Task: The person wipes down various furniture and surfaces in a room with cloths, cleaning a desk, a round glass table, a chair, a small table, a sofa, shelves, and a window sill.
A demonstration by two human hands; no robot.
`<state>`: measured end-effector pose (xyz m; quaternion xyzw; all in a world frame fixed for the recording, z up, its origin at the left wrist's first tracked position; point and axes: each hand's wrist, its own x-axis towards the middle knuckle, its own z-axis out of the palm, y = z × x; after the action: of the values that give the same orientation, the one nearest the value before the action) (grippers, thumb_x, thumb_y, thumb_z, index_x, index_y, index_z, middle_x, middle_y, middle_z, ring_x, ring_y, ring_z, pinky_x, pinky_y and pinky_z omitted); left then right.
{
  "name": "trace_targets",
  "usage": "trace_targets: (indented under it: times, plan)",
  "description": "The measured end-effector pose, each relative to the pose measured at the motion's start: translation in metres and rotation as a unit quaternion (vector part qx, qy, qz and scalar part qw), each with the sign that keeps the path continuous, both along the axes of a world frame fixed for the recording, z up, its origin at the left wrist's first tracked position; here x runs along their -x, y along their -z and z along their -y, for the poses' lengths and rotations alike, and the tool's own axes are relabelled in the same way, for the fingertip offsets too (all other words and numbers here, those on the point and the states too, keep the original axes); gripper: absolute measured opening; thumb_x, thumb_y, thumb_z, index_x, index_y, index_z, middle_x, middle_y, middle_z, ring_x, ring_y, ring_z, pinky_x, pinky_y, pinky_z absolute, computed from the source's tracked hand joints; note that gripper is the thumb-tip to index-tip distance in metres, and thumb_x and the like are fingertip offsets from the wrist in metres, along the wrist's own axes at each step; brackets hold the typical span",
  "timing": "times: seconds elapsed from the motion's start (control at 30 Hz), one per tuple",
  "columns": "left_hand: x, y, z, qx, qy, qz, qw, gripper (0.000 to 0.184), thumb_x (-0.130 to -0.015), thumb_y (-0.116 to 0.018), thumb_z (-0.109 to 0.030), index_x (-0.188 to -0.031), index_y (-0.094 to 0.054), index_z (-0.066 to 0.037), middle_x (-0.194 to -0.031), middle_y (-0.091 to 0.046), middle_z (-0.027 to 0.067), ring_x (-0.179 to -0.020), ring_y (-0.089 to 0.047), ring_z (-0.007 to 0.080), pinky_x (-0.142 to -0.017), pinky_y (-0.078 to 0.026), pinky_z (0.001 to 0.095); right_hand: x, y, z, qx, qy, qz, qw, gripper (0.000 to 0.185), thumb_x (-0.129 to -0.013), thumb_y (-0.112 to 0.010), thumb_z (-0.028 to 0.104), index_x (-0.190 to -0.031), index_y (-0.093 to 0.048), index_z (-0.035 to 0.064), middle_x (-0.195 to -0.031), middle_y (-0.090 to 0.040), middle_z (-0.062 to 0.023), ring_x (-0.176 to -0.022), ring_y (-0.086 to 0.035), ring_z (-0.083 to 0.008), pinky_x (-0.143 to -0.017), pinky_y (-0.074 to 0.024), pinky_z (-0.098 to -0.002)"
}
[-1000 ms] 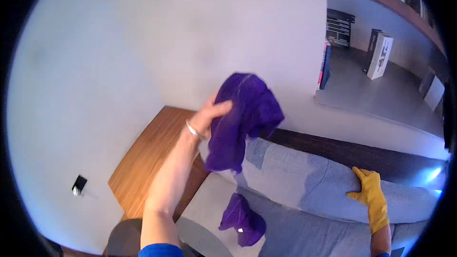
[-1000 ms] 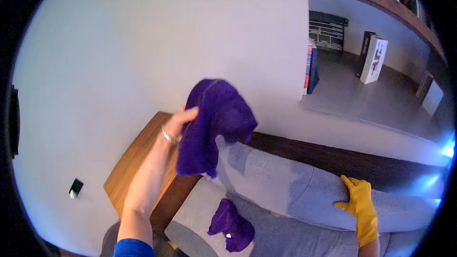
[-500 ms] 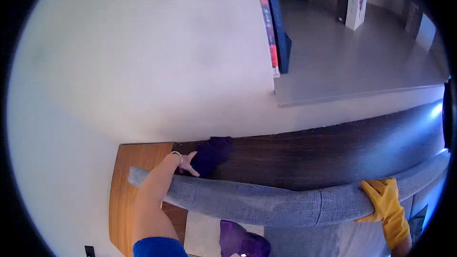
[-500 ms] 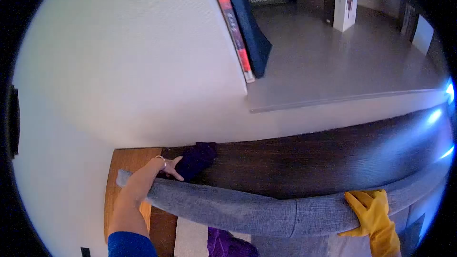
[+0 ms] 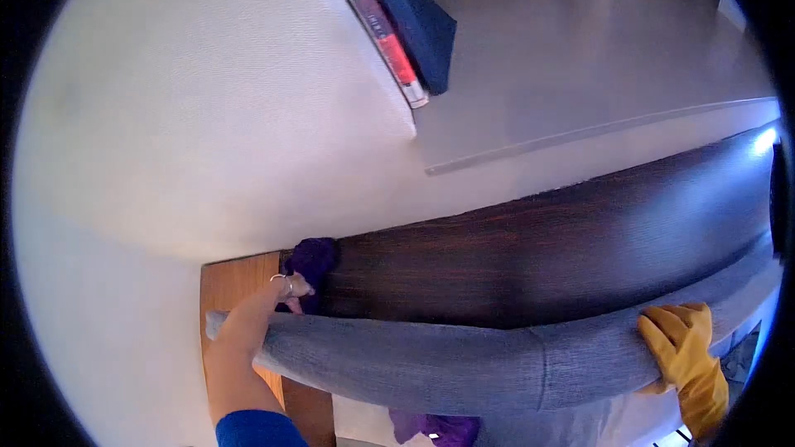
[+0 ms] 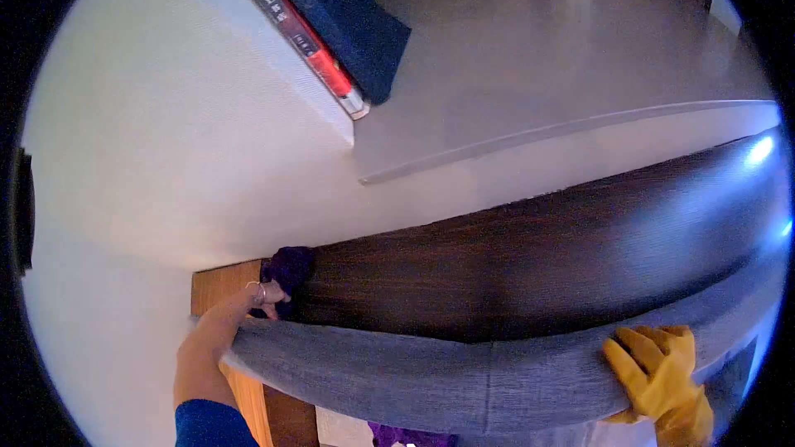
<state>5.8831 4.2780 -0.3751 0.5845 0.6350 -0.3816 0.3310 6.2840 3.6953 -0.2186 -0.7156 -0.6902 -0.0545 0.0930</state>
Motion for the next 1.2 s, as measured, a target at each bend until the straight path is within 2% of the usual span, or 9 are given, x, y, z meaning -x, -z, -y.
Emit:
trace_targets:
  times: [0.3, 0.37, 0.53, 0.67, 0.73, 0.87, 0.93, 1.0, 1.2]
  plan:
    - [-0.235, -0.013, 0.208, 0.126, 0.058, 0.227, 0.964, 0.107, -0.092, -0.064, -0.024, -0.146, 0.024, 0.007, -0.14, -0.035, 0.0424, -0.082, -0.072, 0.0414, -0.07, -0.061, 0.0421, 0.002, -0.022, 0.009, 0.076, -0.024, -0.1, 0.992, 0.084, -0.064, -0.073, 0.061, -0.125, -0.058, 0.0046, -0.118, -0.063, -0.0209, -0.09, -0.068, -0.0347, -0.08, -0.0545, -0.0469]
    - [-0.303, -0.007, 0.264, 0.129, 0.095, 0.261, 0.952, 0.109, -0.092, -0.065, -0.024, -0.145, 0.025, 0.007, -0.138, -0.037, 0.0431, -0.082, -0.072, 0.0416, -0.068, -0.062, 0.042, 0.003, -0.024, 0.018, 0.108, -0.051, -0.162, 0.979, 0.074, -0.079, -0.071, 0.045, -0.135, -0.047, 0.0038, -0.122, -0.056, -0.0228, -0.102, -0.063, -0.0386, -0.085, -0.0531, -0.0471]
    - [-0.27, -0.058, 0.236, 0.149, 0.143, 0.265, 0.942, 0.121, -0.088, -0.072, -0.029, -0.143, 0.03, 0.004, -0.13, -0.039, 0.049, -0.081, -0.07, 0.0453, -0.064, -0.063, 0.046, 0.16, -0.087, -0.071, -0.212, -0.229, -0.363, 0.878, 0.055, -0.085, -0.071, 0.031, -0.128, -0.058, -0.0009, -0.125, -0.061, -0.0208, -0.113, -0.058, -0.0388, -0.101, -0.0428, -0.0466]
    - [-0.285, -0.097, 0.255, 0.125, 0.129, 0.264, 0.948, 0.109, -0.088, -0.071, -0.029, -0.14, 0.011, 0.021, -0.128, -0.038, 0.0512, -0.079, -0.07, 0.0458, -0.059, -0.063, 0.0451, 0.035, -0.15, 0.052, -0.209, -0.003, -0.107, 0.972, 0.059, -0.066, -0.078, 0.028, -0.117, -0.064, 0.0026, -0.118, -0.064, -0.0173, -0.108, -0.062, -0.0345, -0.092, -0.0509, -0.0461]
    - [-0.349, -0.062, 0.301, 0.118, 0.123, 0.205, 0.964, 0.101, -0.089, -0.069, -0.029, -0.137, 0.001, 0.026, -0.123, -0.044, 0.0497, -0.078, -0.07, 0.0463, -0.059, -0.063, 0.0444, -0.136, -0.066, 0.181, -0.211, 0.195, 0.066, 0.956, 0.049, -0.067, -0.074, 0.021, -0.113, -0.066, 0.0035, -0.114, -0.066, -0.0184, -0.109, -0.061, -0.0367, -0.097, -0.0483, -0.0471]
    - [-0.441, -0.061, 0.365, 0.068, 0.177, 0.258, 0.947, 0.082, -0.09, -0.065, -0.026, -0.128, -0.021, 0.032, -0.111, -0.054, 0.0461, -0.072, -0.07, 0.0454, -0.056, -0.063, 0.0427, -0.312, -0.025, 0.329, -0.218, 0.441, -0.008, 0.87, 0.037, -0.091, -0.065, 0.025, -0.12, -0.064, 0.0025, -0.125, -0.063, -0.0198, -0.121, -0.057, -0.0392, -0.105, -0.0425, -0.0446]
    - [-0.513, -0.054, 0.418, 0.064, 0.201, 0.289, 0.934, 0.072, -0.09, -0.064, -0.023, -0.122, -0.032, 0.033, -0.104, -0.059, 0.0424, -0.068, -0.07, 0.0437, -0.055, -0.063, 0.0426, -0.324, -0.019, 0.324, -0.266, 0.461, -0.184, 0.827, 0.03, -0.094, -0.061, 0.023, -0.117, -0.066, 0.0046, -0.121, -0.065, -0.0195, -0.118, -0.059, -0.0373, -0.101, -0.0455, -0.0412]
    - [-0.598, -0.039, 0.465, 0.078, 0.226, 0.267, 0.934, 0.064, -0.089, -0.064, -0.023, -0.111, -0.041, 0.031, -0.098, -0.062, 0.0381, -0.066, -0.071, 0.0408, -0.052, -0.061, 0.0431, -0.322, -0.022, 0.332, -0.241, 0.425, -0.122, 0.864, 0.024, -0.096, -0.058, 0.022, -0.103, -0.07, 0.0032, -0.091, -0.068, -0.0179, -0.088, -0.065, -0.0352, -0.078, -0.0507, -0.0407]
    - [-0.853, 0.0, 0.633, 0.037, 0.349, 0.336, 0.874, 0.049, -0.089, -0.059, -0.02, -0.117, -0.045, 0.017, -0.09, -0.066, 0.0303, -0.063, -0.072, 0.0345, -0.046, -0.057, 0.0429, -0.353, -0.014, 0.356, -0.332, 0.28, -0.168, 0.885, 0.016, -0.089, -0.057, 0.006, -0.092, -0.071, -0.0023, -0.069, -0.067, -0.0103, -0.068, -0.066, -0.0304, -0.071, -0.0519, -0.0405]
